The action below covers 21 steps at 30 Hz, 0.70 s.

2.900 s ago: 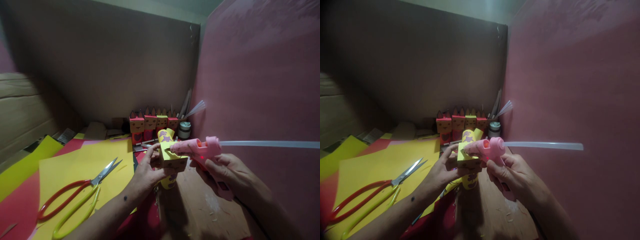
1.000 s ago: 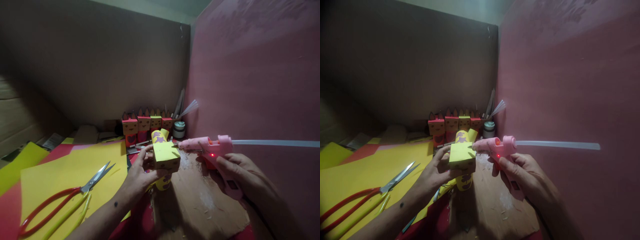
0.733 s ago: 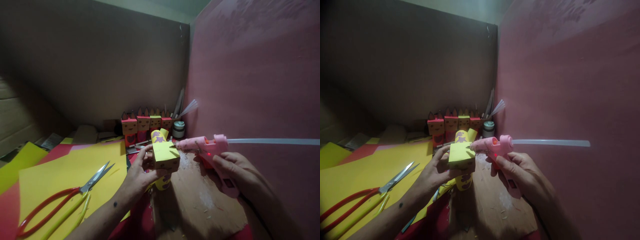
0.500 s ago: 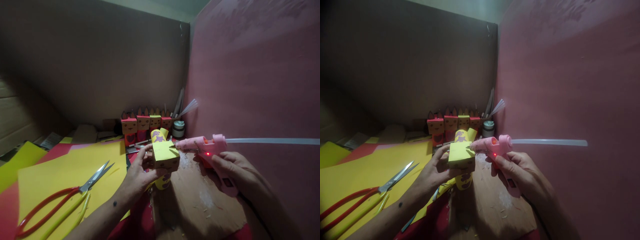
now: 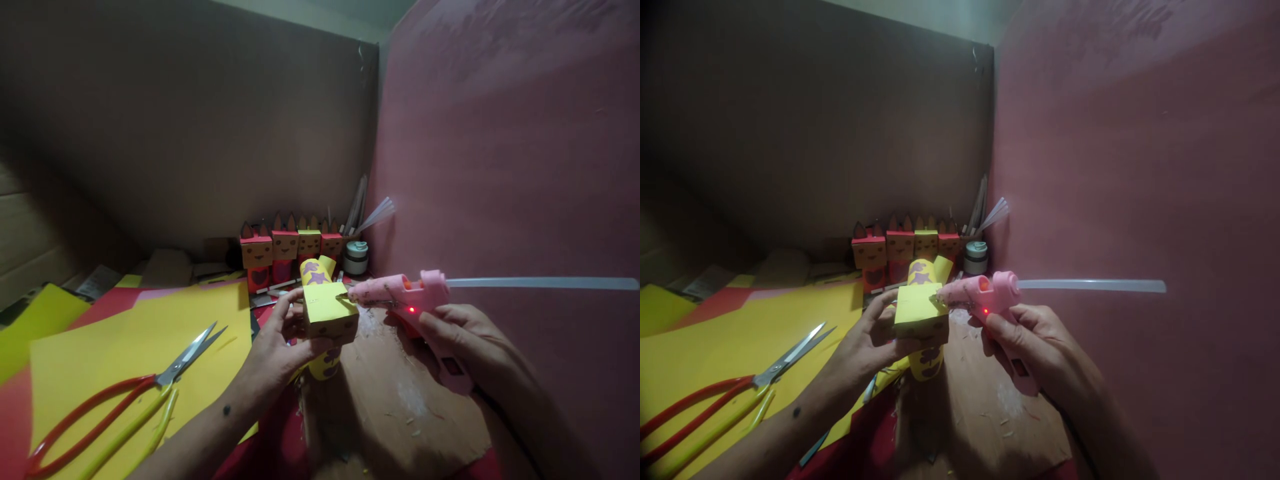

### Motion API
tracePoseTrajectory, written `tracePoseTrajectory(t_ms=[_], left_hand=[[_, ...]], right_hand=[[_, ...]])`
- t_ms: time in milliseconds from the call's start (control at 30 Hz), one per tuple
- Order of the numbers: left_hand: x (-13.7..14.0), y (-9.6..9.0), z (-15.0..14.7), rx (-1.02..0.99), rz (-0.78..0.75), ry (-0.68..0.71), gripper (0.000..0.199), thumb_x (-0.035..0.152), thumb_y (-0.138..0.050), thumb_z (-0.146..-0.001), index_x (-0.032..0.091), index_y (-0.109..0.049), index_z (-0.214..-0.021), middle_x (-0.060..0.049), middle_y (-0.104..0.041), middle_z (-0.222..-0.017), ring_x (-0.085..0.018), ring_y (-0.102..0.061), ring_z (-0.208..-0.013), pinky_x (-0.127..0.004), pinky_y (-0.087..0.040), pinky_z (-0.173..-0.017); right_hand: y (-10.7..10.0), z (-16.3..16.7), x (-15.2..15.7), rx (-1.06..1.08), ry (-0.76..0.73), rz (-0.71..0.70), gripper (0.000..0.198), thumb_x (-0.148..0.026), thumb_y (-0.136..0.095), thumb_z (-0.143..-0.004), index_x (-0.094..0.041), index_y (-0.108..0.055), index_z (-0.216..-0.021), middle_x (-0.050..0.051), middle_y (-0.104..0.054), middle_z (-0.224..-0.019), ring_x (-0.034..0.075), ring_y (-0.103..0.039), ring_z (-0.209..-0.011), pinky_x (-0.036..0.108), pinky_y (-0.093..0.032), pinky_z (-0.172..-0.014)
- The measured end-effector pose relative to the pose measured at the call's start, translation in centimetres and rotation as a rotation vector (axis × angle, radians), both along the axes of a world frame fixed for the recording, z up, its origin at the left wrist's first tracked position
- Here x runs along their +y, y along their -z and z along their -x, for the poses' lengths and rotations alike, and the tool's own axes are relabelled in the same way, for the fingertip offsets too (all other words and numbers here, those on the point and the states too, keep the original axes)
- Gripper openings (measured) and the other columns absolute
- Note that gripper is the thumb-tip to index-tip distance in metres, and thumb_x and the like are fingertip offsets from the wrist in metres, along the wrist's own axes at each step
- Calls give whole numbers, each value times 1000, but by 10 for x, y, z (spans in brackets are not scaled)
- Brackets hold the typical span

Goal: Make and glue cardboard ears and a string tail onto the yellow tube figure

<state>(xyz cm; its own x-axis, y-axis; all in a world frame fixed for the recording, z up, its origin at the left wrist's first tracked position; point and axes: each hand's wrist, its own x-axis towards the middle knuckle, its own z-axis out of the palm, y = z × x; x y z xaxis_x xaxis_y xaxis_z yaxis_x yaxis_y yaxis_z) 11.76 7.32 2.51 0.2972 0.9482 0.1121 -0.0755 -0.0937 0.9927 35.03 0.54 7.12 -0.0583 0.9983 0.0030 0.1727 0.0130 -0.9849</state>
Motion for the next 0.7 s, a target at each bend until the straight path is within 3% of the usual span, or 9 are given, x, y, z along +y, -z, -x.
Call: tracePoseTrajectory(t_ms=[433,700], left_hand=[[3,6,1,22,-23,16,71,31,-79,-67,29,-43,-127,-9,-63,-122,-27,-63,-104,-47,-47,-94],[0,2,1,21,-11,16,71,32,-79,-66,29,-43,-127,-9,-64,-121,-28,-64,-102,-47,-48,-93]], right_hand=[[1,0,-4,8,79,-17,49,-60,-63,-77,-14,-57,-60,-1,-43,-54,8,-35,-47,23,-23,-45],[2,-5,-4,-23,19,-34,51,-63,-61,-77,-15,-56,-62,0,-44,-56,9,-36,-49,23,-25,-44]])
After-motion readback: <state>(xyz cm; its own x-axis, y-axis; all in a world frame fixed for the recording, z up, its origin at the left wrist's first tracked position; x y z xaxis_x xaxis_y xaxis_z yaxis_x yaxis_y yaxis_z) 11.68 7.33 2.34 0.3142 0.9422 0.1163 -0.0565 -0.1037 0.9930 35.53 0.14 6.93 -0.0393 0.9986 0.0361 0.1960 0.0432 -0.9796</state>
